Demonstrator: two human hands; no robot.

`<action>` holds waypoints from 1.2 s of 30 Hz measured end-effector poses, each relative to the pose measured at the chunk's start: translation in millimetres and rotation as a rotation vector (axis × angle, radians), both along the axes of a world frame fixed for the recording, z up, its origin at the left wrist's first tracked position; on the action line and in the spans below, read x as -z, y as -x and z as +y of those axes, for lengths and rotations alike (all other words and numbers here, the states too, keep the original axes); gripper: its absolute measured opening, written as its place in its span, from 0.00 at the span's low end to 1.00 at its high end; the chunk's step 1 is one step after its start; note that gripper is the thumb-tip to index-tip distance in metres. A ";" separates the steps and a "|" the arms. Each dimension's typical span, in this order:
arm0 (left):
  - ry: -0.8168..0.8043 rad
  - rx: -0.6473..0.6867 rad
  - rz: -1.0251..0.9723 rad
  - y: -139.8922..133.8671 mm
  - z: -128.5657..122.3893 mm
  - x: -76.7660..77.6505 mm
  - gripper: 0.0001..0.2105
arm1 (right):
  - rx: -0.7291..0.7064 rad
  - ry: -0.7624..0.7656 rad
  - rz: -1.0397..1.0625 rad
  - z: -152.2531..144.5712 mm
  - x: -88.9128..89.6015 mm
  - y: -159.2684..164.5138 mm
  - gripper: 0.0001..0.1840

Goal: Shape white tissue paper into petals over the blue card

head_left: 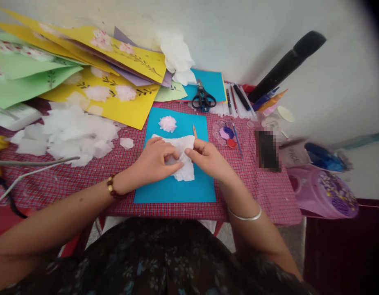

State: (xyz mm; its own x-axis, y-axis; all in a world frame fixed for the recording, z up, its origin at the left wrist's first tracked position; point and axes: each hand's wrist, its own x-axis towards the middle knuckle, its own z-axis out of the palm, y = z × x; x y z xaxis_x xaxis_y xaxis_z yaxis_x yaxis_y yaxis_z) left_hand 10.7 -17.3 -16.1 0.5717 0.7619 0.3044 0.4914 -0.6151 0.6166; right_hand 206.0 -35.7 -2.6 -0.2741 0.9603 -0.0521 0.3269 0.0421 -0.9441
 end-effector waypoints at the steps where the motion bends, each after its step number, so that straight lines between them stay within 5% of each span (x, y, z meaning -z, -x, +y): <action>1: -0.017 0.021 0.008 -0.1 0.3 0.7 0.09 | 0.000 -0.015 -0.014 -0.5 -0.4 0.2 0.12; 7: -0.052 0.039 -0.087 0.8 3.0 -1.6 0.12 | -0.031 -0.088 -0.073 -2.8 -2.9 1.3 0.20; 19: 0.085 0.026 -0.077 5.5 5.2 -0.9 0.03 | -0.052 -0.096 -0.219 -2.3 -1.5 -0.1 0.11; 28: -0.204 -0.091 0.075 7.3 -1.6 -6.3 0.14 | -0.051 -0.044 0.001 -2.4 -3.7 -0.8 0.07; 36: -0.297 -0.159 -0.166 9.3 -6.6 -11.9 0.15 | -0.047 0.016 0.162 -2.9 -2.3 -0.6 0.12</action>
State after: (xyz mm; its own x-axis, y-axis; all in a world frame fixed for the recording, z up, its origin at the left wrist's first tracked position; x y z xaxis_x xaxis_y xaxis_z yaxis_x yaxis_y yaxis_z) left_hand 1.4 -23.9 -4.2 0.3774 0.7020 0.6040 0.5036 -0.7029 0.5023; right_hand 206.6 -38.6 -0.3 -0.3247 0.9456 -0.0190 0.1681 0.0379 -0.9850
